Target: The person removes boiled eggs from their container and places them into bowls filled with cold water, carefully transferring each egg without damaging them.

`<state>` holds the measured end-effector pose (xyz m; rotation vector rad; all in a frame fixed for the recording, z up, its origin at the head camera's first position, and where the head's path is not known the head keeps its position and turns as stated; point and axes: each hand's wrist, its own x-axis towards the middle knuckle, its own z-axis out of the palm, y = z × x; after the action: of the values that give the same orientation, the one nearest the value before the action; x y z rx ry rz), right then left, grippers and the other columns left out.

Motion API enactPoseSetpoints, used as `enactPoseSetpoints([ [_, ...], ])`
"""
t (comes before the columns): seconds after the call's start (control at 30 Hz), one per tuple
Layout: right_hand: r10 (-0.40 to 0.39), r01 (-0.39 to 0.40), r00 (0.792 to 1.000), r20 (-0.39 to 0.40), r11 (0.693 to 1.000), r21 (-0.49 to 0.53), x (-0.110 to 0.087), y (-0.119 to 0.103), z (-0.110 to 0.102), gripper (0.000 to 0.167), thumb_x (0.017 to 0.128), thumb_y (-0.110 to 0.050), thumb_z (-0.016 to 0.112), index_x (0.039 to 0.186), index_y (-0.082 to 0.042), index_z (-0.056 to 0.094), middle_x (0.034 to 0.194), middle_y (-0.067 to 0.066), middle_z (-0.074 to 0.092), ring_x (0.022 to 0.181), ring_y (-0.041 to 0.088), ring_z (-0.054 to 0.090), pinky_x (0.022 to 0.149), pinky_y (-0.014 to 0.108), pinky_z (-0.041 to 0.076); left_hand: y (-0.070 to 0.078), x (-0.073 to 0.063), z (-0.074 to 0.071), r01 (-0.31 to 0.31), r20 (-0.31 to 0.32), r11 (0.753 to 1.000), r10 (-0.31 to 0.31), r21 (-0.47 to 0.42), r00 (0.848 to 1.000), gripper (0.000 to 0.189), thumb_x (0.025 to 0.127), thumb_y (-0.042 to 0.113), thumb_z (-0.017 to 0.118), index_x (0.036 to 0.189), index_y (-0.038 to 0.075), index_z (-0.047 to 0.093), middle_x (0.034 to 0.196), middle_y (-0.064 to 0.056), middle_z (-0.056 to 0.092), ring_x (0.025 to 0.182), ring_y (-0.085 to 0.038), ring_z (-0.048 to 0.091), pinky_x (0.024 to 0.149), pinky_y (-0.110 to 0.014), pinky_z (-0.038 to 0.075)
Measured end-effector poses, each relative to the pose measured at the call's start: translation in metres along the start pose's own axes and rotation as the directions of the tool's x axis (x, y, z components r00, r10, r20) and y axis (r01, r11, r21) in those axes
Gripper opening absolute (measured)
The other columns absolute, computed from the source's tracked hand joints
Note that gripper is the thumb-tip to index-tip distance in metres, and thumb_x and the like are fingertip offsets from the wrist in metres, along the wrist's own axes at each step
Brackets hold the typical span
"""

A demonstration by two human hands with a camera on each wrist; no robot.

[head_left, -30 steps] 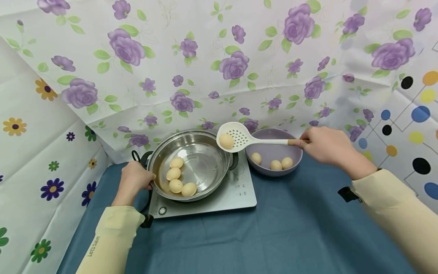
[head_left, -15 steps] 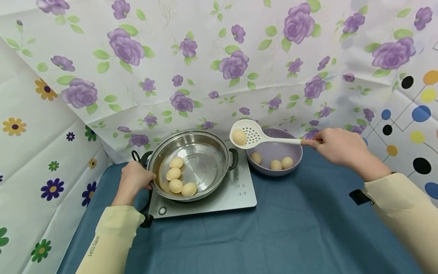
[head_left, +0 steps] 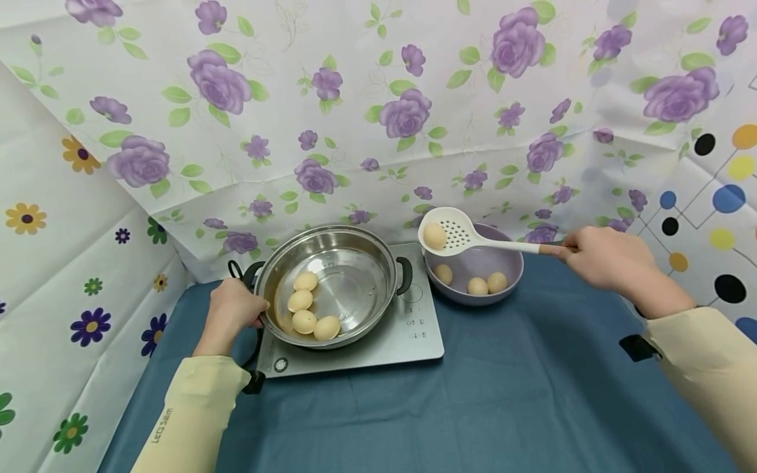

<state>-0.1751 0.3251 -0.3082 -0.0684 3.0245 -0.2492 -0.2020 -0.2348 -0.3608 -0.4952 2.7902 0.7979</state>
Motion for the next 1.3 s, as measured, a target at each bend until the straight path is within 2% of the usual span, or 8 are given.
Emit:
enactPoseSetpoints([
  [0.27, 0.028, -0.028, 1.0, -0.003, 1.0, 0.011, -0.001, 0.009, 0.006, 0.04, 0.093, -0.05, 0.044, 0.084, -0.018, 0.067, 0.058, 0.004, 0.046, 0.048, 0.02, 0.041, 0.042, 0.033, 0.029, 0.0, 0.0, 0.001, 0.002, -0.003, 1.0, -0.002, -0.011, 1.0, 0.02, 0.081, 0.015, 0.062, 0.08, -0.004, 0.069, 0.053, -0.009, 0.065, 0.046, -0.015, 0.064, 0.049, -0.032, 0.052],
  [0.57, 0.052, -0.052, 0.999, 0.011, 0.999, -0.01, 0.0, 0.022, 0.013, 0.035, 0.095, -0.038, 0.045, 0.074, -0.017, 0.062, 0.055, 0.001, 0.041, 0.047, 0.019, 0.038, 0.041, 0.031, 0.027, 0.0, 0.001, 0.001, 0.007, 0.0, 1.0, -0.007, -0.013, 1.0, 0.02, 0.08, 0.015, 0.062, 0.079, -0.004, 0.069, 0.053, -0.009, 0.065, 0.046, -0.016, 0.064, 0.05, -0.033, 0.052],
  [0.73, 0.045, -0.045, 0.999, -0.008, 0.998, -0.036, 0.0, 0.03, 0.02, 0.034, 0.094, -0.038, 0.048, 0.093, -0.011, 0.069, 0.057, 0.004, 0.046, 0.047, 0.019, 0.039, 0.041, 0.032, 0.027, -0.001, 0.002, 0.001, 0.001, -0.005, 1.0, -0.001, -0.011, 1.0, 0.02, 0.08, 0.015, 0.062, 0.077, -0.004, 0.069, 0.051, -0.008, 0.064, 0.046, -0.016, 0.064, 0.05, -0.033, 0.052],
  [0.83, 0.032, -0.033, 0.999, -0.018, 0.998, -0.061, 0.0, 0.033, 0.023, 0.033, 0.094, -0.037, 0.048, 0.095, -0.011, 0.069, 0.057, 0.004, 0.047, 0.047, 0.019, 0.04, 0.042, 0.032, 0.027, -0.002, 0.002, 0.002, -0.004, -0.008, 1.0, 0.004, -0.01, 1.0, 0.02, 0.08, 0.015, 0.062, 0.076, -0.003, 0.069, 0.051, -0.008, 0.064, 0.045, -0.016, 0.064, 0.049, -0.033, 0.052],
  [0.97, 0.026, -0.026, 1.0, -0.012, 0.996, -0.082, -0.001, 0.035, 0.025, 0.032, 0.095, -0.038, 0.047, 0.086, -0.014, 0.067, 0.057, 0.003, 0.046, 0.048, 0.019, 0.04, 0.042, 0.032, 0.027, -0.002, 0.002, 0.002, -0.007, -0.009, 1.0, 0.007, -0.008, 1.0, 0.02, 0.08, 0.015, 0.061, 0.076, -0.003, 0.069, 0.051, -0.008, 0.064, 0.045, -0.016, 0.064, 0.049, -0.033, 0.052],
  [1.1, 0.027, -0.028, 1.0, -0.004, 0.995, -0.099, 0.0, 0.038, 0.026, 0.035, 0.094, -0.041, 0.047, 0.097, -0.013, 0.069, 0.057, 0.003, 0.047, 0.049, 0.018, 0.041, 0.042, 0.032, 0.027, -0.001, 0.002, 0.002, -0.007, -0.009, 1.0, 0.007, -0.005, 1.0, 0.02, 0.08, 0.015, 0.061, 0.076, -0.003, 0.068, 0.051, -0.008, 0.064, 0.045, -0.016, 0.064, 0.049, -0.033, 0.052],
  [1.3, 0.005, -0.005, 1.0, 0.003, 0.991, -0.137, 0.002, 0.041, 0.029, 0.037, 0.094, -0.035, 0.048, 0.111, -0.009, 0.068, 0.059, 0.002, 0.05, 0.051, 0.017, 0.042, 0.044, 0.033, 0.027, -0.001, 0.002, 0.001, -0.005, -0.007, 1.0, 0.005, -0.005, 1.0, 0.02, 0.08, 0.015, 0.062, 0.076, -0.004, 0.069, 0.051, -0.008, 0.064, 0.045, -0.016, 0.064, 0.049, -0.033, 0.052],
])
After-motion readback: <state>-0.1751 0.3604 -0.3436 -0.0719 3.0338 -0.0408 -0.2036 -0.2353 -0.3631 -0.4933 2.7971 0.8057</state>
